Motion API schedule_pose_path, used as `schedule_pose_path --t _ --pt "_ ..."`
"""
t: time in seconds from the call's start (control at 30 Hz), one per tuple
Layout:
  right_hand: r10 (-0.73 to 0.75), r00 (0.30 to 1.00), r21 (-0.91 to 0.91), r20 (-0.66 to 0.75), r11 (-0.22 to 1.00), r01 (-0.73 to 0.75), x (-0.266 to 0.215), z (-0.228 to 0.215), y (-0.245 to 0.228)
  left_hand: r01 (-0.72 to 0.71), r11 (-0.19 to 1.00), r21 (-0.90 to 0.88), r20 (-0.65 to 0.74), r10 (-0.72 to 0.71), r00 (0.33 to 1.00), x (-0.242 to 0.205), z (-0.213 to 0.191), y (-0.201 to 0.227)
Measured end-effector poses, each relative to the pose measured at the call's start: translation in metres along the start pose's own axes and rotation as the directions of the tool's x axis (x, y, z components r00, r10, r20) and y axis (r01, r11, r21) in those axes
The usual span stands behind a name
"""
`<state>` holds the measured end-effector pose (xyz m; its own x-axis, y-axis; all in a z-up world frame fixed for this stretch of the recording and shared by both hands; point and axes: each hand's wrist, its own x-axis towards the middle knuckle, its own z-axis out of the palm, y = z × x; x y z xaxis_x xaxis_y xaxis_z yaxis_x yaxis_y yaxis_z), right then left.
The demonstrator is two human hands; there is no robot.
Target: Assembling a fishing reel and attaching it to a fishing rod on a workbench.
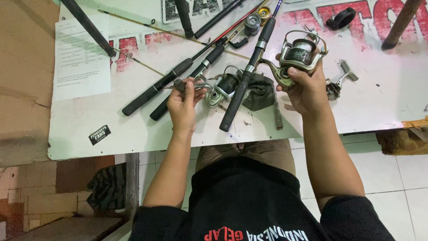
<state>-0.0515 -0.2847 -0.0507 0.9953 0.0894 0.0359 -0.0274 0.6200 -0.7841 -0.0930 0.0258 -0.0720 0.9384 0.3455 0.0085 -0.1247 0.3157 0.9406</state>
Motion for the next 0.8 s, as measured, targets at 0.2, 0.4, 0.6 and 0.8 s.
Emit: schedule_pose_path --t 0.2,0.4,0.6,0.8 --pt "-0.012 1.0 -0.012 0.023 1.0 0.012 0.003 -0.007 0.007 -0.135 0.975 0.175 0.167 0.106 0.98 0.014 -0.015 -0.02" --pt "-0.02 0.999 -0.033 0.031 0.999 0.021 0.001 0.003 0.005 -0.283 0.953 0.107 0.416 0.216 0.883 0.016 0.004 -0.006" --pt "-0.031 0.999 -0.028 0.032 0.999 0.032 0.0 0.009 0.003 -0.317 0.912 0.259 0.409 0.194 0.892 0.011 0.006 -0.01" --pt "-0.037 0.998 -0.03 0.053 0.999 0.039 -0.002 0.019 -0.001 -0.572 0.695 0.435 0.479 0.359 0.801 0.014 0.0 -0.021"
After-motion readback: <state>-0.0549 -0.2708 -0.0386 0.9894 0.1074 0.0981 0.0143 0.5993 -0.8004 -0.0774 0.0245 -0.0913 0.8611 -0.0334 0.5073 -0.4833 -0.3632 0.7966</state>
